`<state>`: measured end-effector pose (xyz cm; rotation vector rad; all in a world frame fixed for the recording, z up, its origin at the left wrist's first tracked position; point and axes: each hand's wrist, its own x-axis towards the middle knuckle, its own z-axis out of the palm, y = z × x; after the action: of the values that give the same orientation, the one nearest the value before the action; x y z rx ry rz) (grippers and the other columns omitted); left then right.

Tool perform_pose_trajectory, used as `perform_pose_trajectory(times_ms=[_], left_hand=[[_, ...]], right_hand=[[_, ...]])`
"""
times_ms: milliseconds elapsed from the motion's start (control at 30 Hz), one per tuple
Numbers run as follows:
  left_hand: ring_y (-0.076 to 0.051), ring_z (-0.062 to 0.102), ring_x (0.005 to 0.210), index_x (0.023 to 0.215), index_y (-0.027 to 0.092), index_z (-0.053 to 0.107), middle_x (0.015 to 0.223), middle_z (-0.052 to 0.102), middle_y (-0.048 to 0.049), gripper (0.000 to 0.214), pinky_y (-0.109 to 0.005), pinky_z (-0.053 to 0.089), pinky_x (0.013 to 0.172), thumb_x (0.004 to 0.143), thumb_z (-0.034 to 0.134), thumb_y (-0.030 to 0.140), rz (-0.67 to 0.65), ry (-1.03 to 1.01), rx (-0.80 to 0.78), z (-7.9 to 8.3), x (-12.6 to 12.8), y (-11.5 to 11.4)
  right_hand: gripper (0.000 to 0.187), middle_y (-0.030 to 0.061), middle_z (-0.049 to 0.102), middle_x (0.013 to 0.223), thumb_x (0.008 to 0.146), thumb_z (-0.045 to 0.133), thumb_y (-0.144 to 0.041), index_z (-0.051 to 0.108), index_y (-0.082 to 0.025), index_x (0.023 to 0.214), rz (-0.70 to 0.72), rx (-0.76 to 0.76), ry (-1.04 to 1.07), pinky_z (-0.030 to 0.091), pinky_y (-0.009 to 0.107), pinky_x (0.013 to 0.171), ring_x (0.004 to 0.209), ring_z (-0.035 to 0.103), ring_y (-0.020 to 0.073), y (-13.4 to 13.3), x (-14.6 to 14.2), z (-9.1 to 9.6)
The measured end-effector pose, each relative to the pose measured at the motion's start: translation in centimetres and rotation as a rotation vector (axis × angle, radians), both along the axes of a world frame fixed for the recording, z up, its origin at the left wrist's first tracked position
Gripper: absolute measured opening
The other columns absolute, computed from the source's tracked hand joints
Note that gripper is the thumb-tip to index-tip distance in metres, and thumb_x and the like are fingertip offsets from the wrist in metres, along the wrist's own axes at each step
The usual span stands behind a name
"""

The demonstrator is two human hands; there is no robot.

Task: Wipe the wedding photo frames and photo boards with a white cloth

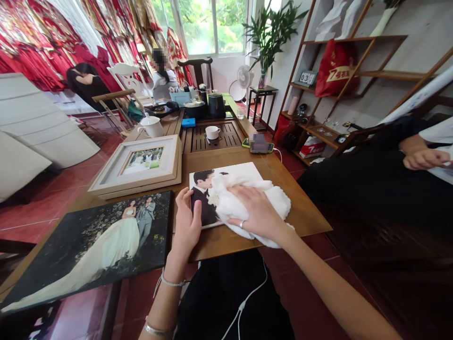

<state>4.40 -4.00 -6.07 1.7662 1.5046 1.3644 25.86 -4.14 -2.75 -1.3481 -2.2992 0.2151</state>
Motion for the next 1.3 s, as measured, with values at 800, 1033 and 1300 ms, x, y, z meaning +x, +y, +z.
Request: perform_pose_trajectory(times_ms=[800,1033,1300], left_hand=[[-0.028,0.042,0.140,0.141,0.014,0.030,0.143,0.043,-0.0215,0.049,-0.050,0.033,0.117,0.097,0.045,0.027,-0.035,0.119,0.032,-0.7,-0.1,0.5],[-0.027,0.042,0.140,0.141,0.016,0.033,0.144,0.044,-0.0194,0.047,-0.049,0.033,0.118,0.097,0.044,0.025,-0.017,0.085,0.044,-0.8,-0.2,0.7],[-0.028,0.043,0.139,0.141,0.014,0.034,0.143,0.045,-0.0202,0.045,-0.051,0.033,0.117,0.097,0.040,0.023,-0.009,0.096,0.035,-0.9,-0.1,0.7]], right_hand=[[0.076,0.0155,0.055,0.142,0.074,0.075,-0.049,0.052,-0.016,0.139,0.004,0.001,0.028,0.036,0.054,0.112,0.133,0.049,0.0358,13.1,2.7,0.3],[0.067,0.0109,0.062,0.135,0.078,0.072,-0.055,0.055,-0.024,0.135,0.266,0.011,0.063,0.041,0.054,0.108,0.126,0.055,0.0328,6.0,2.0,0.4],[0.065,0.0101,0.062,0.135,0.081,0.068,-0.054,0.053,-0.028,0.138,0.146,0.034,0.129,0.041,0.056,0.109,0.127,0.054,0.0350,1.0,5.9,-0.9]])
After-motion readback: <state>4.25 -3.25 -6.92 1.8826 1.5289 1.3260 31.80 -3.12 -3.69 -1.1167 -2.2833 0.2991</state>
